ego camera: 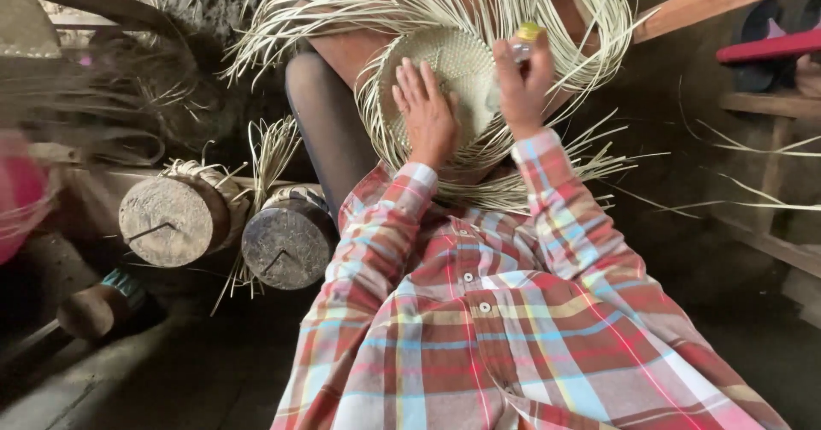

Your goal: Smoothing the surface of a woven straw hat using a small block tool to finish the material.

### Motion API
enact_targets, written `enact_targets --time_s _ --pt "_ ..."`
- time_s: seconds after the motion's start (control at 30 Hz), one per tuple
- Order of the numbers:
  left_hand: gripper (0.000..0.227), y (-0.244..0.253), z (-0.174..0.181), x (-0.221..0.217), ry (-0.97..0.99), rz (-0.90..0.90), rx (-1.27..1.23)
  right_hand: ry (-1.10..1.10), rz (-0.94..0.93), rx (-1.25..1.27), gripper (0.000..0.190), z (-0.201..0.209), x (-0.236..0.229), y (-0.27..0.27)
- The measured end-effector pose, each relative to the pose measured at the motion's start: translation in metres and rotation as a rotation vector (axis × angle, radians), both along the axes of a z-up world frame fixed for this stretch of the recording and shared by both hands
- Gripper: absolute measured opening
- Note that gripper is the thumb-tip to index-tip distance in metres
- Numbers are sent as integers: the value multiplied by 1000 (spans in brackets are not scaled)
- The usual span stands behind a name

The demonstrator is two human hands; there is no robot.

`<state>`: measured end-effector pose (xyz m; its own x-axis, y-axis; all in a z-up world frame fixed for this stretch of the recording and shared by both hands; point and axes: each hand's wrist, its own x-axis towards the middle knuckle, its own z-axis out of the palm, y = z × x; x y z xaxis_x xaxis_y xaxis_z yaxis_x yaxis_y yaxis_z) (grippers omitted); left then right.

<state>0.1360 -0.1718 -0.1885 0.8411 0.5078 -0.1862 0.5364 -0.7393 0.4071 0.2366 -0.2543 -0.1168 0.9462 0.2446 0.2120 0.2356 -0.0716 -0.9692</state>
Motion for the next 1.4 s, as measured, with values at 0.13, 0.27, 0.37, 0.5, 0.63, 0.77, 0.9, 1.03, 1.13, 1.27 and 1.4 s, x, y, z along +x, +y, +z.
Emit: enact_targets --time_s 0.13,0.27,0.37,0.5,0.63,0.77,0.9,1.03,1.13,1.27,1.4 --pt "60 -9 0 -3 -41 -40 208 -121 -8 -148 28 -40 -5 20" --pt "62 -5 3 -3 163 -131 226 -382 99 -404 34 -54 -18 10" --pt "64 -4 10 -1 247 -168 191 -476 128 -461 37 -59 -19 3" --pt "68 -2 18 2 268 -207 222 -471 93 -440 39 -56 -1 15" --pt "68 -3 13 2 209 -182 244 -453 64 -376 42 -76 27 47" --pt "69 -6 9 7 127 -149 268 -445 87 -485 48 -74 39 50" --pt "69 -6 8 0 44 -112 149 -301 96 -535 54 -84 38 47" --pt "68 -4 20 -5 -44 -100 92 -477 130 -615 56 -86 36 45" --pt "32 -9 74 -16 -493 -318 -58 -408 202 -660 50 -86 39 46" --pt "68 -35 196 -33 354 -891 -1140 -449 238 -747 43 -83 36 48" --pt "77 -65 253 -40 808 -647 -1677 -513 253 -763 41 -82 36 47"
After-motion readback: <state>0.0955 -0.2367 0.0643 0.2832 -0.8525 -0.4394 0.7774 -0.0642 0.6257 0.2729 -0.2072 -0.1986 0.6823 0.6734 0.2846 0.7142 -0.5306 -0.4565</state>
